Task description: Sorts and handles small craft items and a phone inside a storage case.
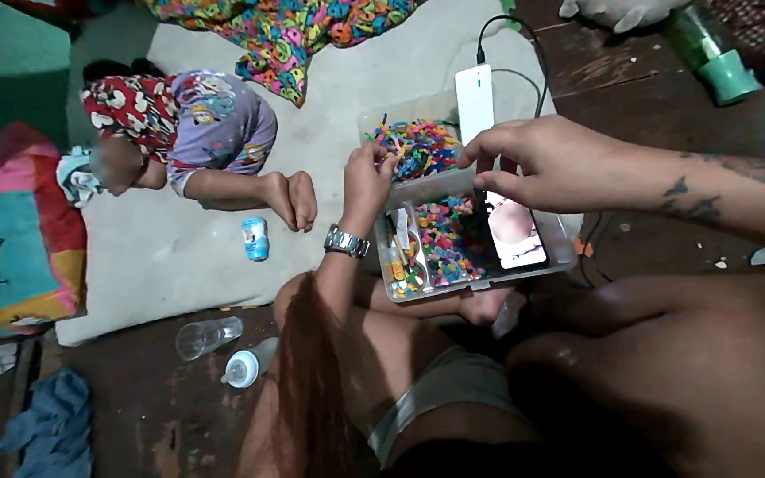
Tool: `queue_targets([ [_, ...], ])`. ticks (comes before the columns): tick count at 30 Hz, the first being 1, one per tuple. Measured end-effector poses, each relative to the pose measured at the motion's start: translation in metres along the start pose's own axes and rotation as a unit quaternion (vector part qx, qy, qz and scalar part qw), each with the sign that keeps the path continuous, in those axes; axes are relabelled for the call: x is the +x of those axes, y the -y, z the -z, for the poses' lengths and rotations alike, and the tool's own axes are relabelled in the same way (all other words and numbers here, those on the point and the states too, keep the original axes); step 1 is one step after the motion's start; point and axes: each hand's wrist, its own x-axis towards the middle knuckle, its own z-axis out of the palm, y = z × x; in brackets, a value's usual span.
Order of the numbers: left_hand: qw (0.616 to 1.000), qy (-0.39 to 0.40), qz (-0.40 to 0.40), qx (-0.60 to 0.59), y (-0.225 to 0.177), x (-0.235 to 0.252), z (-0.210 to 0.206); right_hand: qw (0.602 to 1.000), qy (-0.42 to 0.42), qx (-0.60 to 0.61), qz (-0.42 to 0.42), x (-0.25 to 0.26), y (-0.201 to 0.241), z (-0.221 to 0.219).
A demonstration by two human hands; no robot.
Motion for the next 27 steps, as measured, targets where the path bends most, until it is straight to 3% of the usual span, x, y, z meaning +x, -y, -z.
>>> queue_targets([
  [3, 0.999, 0.012, -0.036, 0.025, -0.012, -0.023, 0.011, 0.999, 0.031, 0.012, -0.011, -0.001, 0.002, 0.001],
  [6, 0.974, 0.159, -0.134, 0.084, -0.021, -0.062, 0.022, 0.998, 0.058, 0.023, -0.019, -0.002, 0.004, 0.000],
  [9, 0.906, 0.288, -0.204, 0.234, 0.004, -0.072, 0.002, 0.996, 0.083, 0.018, -0.018, -0.002, 0.010, 0.000],
  [12, 0.824, 0.365, -0.160, 0.402, 0.003, -0.081, -0.019, 0.994, 0.108, 0.009, -0.020, 0.000, 0.011, -0.001],
  [16, 0.767, 0.456, -0.080, 0.444, -0.005, -0.077, -0.037, 0.992, 0.123, 0.009, -0.033, 0.001, 0.015, -0.001],
  [19, 0.757, 0.467, -0.088, 0.448, -0.009, -0.073, -0.040, 0.990, 0.130, 0.010, -0.044, 0.001, 0.016, 0.001],
  [24, 0.782, 0.436, -0.105, 0.432, -0.004, -0.075, -0.041, 0.990, 0.135, 0.021, -0.045, 0.001, 0.008, -0.002],
  [27, 0.790, 0.462, -0.103, 0.389, -0.008, -0.076, -0.036, 0.986, 0.147, 0.029, -0.069, 0.002, 0.010, -0.002],
])
